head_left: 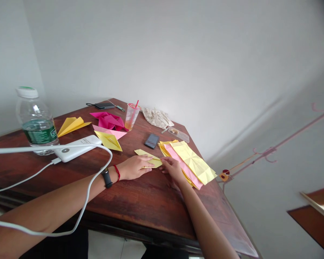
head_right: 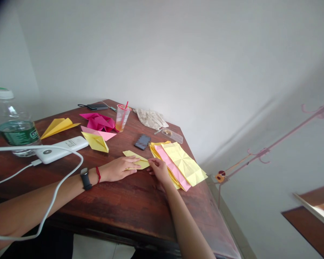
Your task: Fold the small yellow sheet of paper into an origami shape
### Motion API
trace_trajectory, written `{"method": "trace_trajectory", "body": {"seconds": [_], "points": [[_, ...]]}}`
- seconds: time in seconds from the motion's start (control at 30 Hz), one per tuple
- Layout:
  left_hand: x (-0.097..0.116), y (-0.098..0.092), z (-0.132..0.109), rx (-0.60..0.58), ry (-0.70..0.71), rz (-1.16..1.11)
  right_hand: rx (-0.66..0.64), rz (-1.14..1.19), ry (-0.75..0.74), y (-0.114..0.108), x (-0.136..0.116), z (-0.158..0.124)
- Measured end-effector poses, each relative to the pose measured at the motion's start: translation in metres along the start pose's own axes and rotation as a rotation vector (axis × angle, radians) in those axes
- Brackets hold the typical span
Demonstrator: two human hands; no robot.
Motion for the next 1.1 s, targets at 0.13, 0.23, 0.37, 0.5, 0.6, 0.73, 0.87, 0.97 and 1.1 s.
{"method": "trace_trajectory", "body": {"seconds": [0.13, 0.23, 0.37, 0.5, 0.6, 0.73, 0.87, 0.97, 1.1], "points": [[-0.001, -0.001, 0.0, -0.032, -0.03, -0.035, -0.05, -0.214, -0.139, 0.001, -0.003, 0.002], [-0.001, -0.001, 0.0, -0.033, -0.051, -0.049, -0.052, -0.296, -0.227, 0.001, -0.006, 0.003], [0.0, 0.0, 0.001, -0.028, -0.048, -0.078, -0.018, -0.343, -0.324, 0.0, -0.011, 0.002], [-0.001, 0.002, 0.0, -0.016, -0.031, -0.114, -0.002, -0.337, -0.281, 0.0, -0.008, 0.002], [-0.001, 0.004, 0.0, -0.058, -0.029, -0.142, 0.024, -0.366, -0.263, 0.0, -0.007, 0.003], [0.002, 0.006, -0.001, -0.146, 0.0, -0.153, 0.019, -0.338, -0.216, -0.003, -0.009, 0.002], [0.005, 0.008, -0.004, -0.186, 0.041, -0.129, -0.038, -0.341, -0.138, -0.006, -0.011, 0.0], [0.001, 0.011, -0.005, -0.188, 0.022, -0.118, -0.108, -0.325, -0.09, -0.004, -0.011, -0.001], [-0.004, 0.014, -0.005, -0.168, 0.013, -0.116, -0.107, -0.26, -0.039, -0.003, -0.008, -0.001]]}}
Point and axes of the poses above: each hand's wrist, its own z-axis towards the middle knuckle, its own y-axis out of the palm, x = y × z, the point moved 4 cm from there along z, towards the middle knuckle, and after that the axes turned 2 degrees about -x, right-handed, at the moved point
